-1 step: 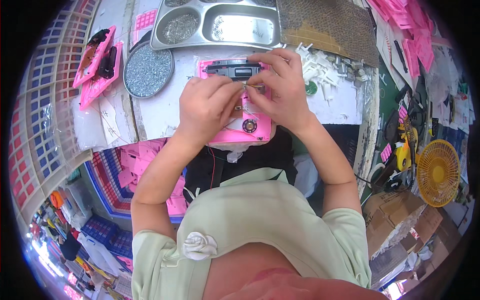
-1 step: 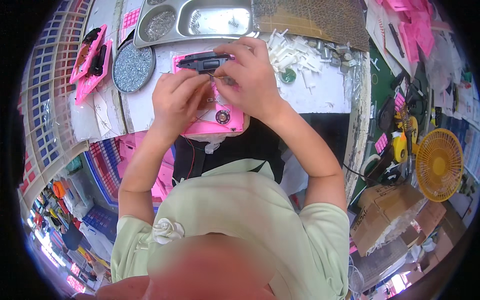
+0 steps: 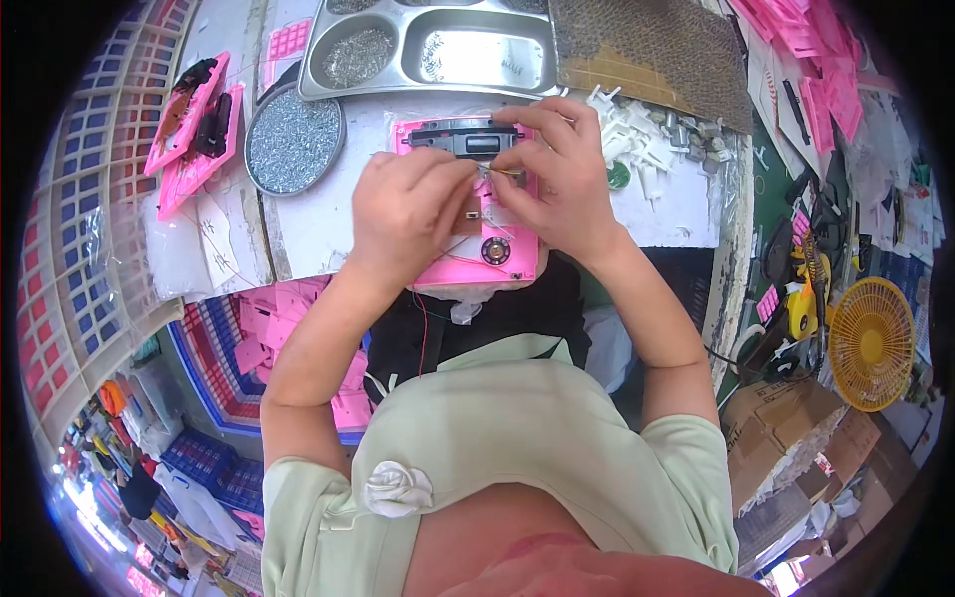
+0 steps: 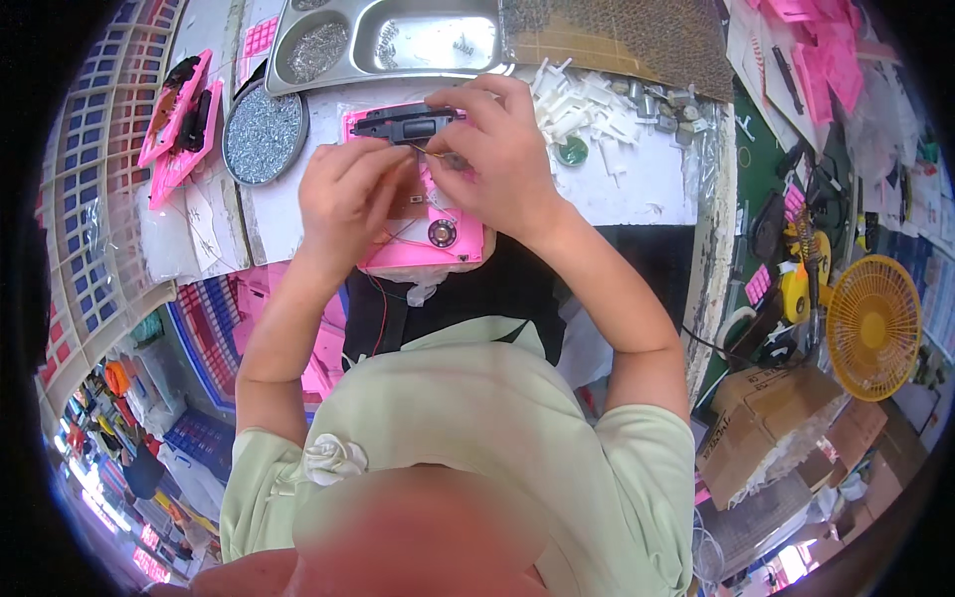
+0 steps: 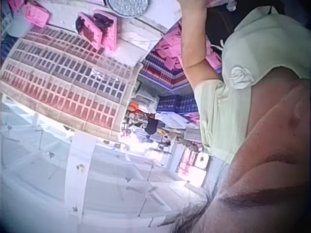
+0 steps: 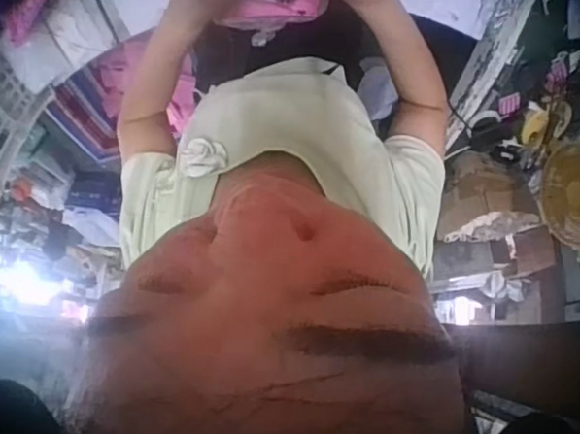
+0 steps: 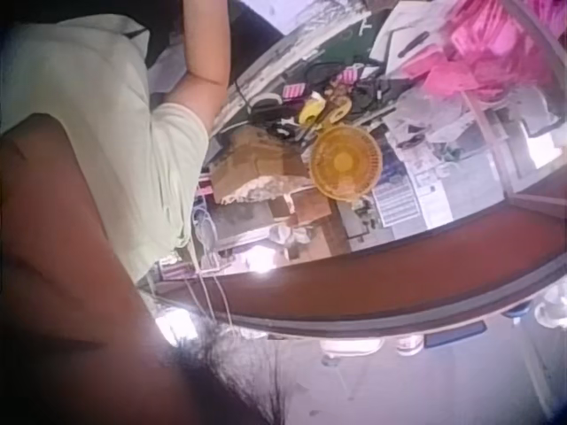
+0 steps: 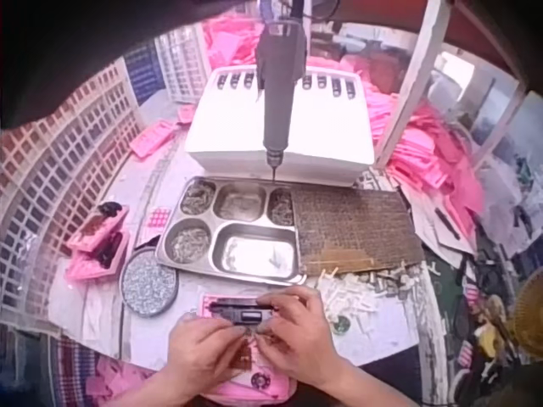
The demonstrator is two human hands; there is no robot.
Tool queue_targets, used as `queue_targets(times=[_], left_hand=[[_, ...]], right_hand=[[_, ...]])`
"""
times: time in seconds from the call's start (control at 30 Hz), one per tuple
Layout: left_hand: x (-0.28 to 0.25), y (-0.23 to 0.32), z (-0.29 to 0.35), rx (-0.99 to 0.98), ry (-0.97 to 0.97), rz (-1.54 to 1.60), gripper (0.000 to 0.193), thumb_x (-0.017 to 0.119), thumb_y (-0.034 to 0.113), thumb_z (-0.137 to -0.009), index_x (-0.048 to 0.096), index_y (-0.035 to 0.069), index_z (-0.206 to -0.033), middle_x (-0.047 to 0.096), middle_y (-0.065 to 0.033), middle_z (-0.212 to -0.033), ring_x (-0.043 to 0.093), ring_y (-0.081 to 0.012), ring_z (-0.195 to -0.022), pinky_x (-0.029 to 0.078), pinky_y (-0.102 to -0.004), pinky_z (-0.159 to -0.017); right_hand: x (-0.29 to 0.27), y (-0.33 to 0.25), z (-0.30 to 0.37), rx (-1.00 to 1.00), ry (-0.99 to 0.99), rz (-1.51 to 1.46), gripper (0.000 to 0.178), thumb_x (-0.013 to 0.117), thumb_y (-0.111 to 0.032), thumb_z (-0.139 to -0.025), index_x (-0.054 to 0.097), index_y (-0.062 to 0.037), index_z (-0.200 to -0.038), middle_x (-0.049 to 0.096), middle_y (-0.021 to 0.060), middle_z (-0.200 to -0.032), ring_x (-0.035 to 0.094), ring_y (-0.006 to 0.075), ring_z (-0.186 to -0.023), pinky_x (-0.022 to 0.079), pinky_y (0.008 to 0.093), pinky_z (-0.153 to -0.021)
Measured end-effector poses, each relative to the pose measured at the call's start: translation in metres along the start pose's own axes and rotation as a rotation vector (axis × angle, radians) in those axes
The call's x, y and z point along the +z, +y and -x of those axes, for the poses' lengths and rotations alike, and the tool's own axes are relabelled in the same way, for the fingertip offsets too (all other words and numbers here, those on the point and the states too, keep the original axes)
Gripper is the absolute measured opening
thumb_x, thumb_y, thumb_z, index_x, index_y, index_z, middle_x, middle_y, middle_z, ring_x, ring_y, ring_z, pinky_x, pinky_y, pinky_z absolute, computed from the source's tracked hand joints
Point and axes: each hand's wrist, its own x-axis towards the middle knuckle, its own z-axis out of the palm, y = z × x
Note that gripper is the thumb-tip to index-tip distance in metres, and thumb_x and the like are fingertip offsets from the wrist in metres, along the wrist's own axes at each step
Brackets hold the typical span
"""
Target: Assemble and solder components into a pink plastic toy housing at a factory workbench.
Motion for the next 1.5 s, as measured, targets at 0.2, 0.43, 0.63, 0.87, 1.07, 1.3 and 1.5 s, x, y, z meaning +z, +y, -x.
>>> queue_targets(times=[0.2, 0.43, 0.63, 0.87, 1.07, 1.3, 1.5], left_hand=[[-0.015, -0.021, 0.023, -0.168, -0.056, -0.187, 0.017, 0.075, 0.005, -0.083, 0.07, 0.007, -0.099, 0.067, -0.0057, -0.089, 0.066, -0.0235, -0.087, 0.043, -0.0338, -0.078], [-0.016, 0.029, 0.004, -0.16, 0.145, 0.126, 0.03, 0.072, 0.002, -0.086, 0.066, 0.003, -0.116, 0.067, -0.0191, -0.106, 0.066, -0.0338, -0.098, 0.053, -0.0398, -0.08], [0.008, 0.029, -0.022, -0.328, -0.194, 0.502, 0.025, 0.068, 0.0, -0.091, 0.07, 0.001, -0.115, 0.073, -0.0159, -0.1, 0.072, -0.0303, -0.082, 0.057, -0.0359, -0.07], [0.011, 0.021, -0.02, -0.569, -0.235, 0.651, 0.013, 0.068, 0.001, -0.093, 0.073, 0.0, -0.105, 0.073, -0.0087, -0.084, 0.068, -0.0131, -0.066, 0.055, -0.0285, -0.059], [0.013, 0.024, -0.018, -0.75, -0.193, 0.839, 0.01, 0.065, 0.004, -0.099, 0.07, -0.001, -0.105, 0.071, -0.0046, -0.082, 0.066, -0.0081, -0.068, 0.054, -0.0253, -0.059], [-0.002, 0.027, -0.027, -0.759, -0.355, 0.762, 0.01, 0.066, 0.003, -0.098, 0.068, -0.003, -0.106, 0.069, -0.0036, -0.081, 0.067, -0.0083, -0.072, 0.058, -0.0251, -0.058], [-0.012, 0.025, -0.028, -0.567, -0.286, 0.718, 0.011, 0.065, 0.002, -0.097, 0.07, -0.005, -0.104, 0.07, -0.0062, -0.088, 0.071, -0.0111, -0.077, 0.06, -0.0266, -0.061]], right_hand=[[-0.001, 0.004, 0.004, 0.004, 0.008, 0.012, 0.015, 0.078, -0.005, -0.068, 0.069, -0.0103, -0.079, 0.071, 0.0042, -0.117, 0.053, 0.0335, -0.116, 0.047, 0.0419, -0.096], [-0.009, 0.003, 0.007, 0.042, 0.033, -0.083, 0.015, 0.079, -0.006, -0.069, 0.069, -0.0105, -0.079, 0.071, 0.0042, -0.116, 0.053, 0.0319, -0.115, 0.044, 0.0425, -0.097], [-0.017, 0.005, 0.004, 0.09, 0.032, -0.178, 0.014, 0.08, -0.008, -0.071, 0.07, -0.0109, -0.08, 0.071, 0.004, -0.117, 0.053, 0.0317, -0.115, 0.042, 0.044, -0.101], [-0.017, 0.006, 0.007, 0.159, -0.021, -0.248, 0.013, 0.081, -0.008, -0.075, 0.073, -0.0097, -0.085, 0.071, 0.0065, -0.122, 0.053, 0.0299, -0.12, 0.041, 0.0424, -0.104], [-0.009, 0.001, 0.012, 0.229, 0.046, -0.258, 0.011, 0.081, -0.009, -0.077, 0.073, -0.0095, -0.084, 0.07, 0.0077, -0.122, 0.052, 0.0298, -0.121, 0.04, 0.0428, -0.104], [-0.045, -0.01, 0.035, 0.178, 0.04, -0.052, 0.021, 0.079, -0.007, -0.076, 0.071, -0.0082, -0.095, 0.069, 0.0097, -0.12, 0.057, 0.0321, -0.109, 0.045, 0.0427, -0.097], [-0.203, 0.004, 0.196, 0.917, 0.91, -0.313, 0.018, 0.069, -0.005, -0.095, 0.061, -0.0031, -0.111, 0.066, 0.0094, -0.098, 0.061, 0.016, -0.084, 0.051, 0.0294, -0.069]])
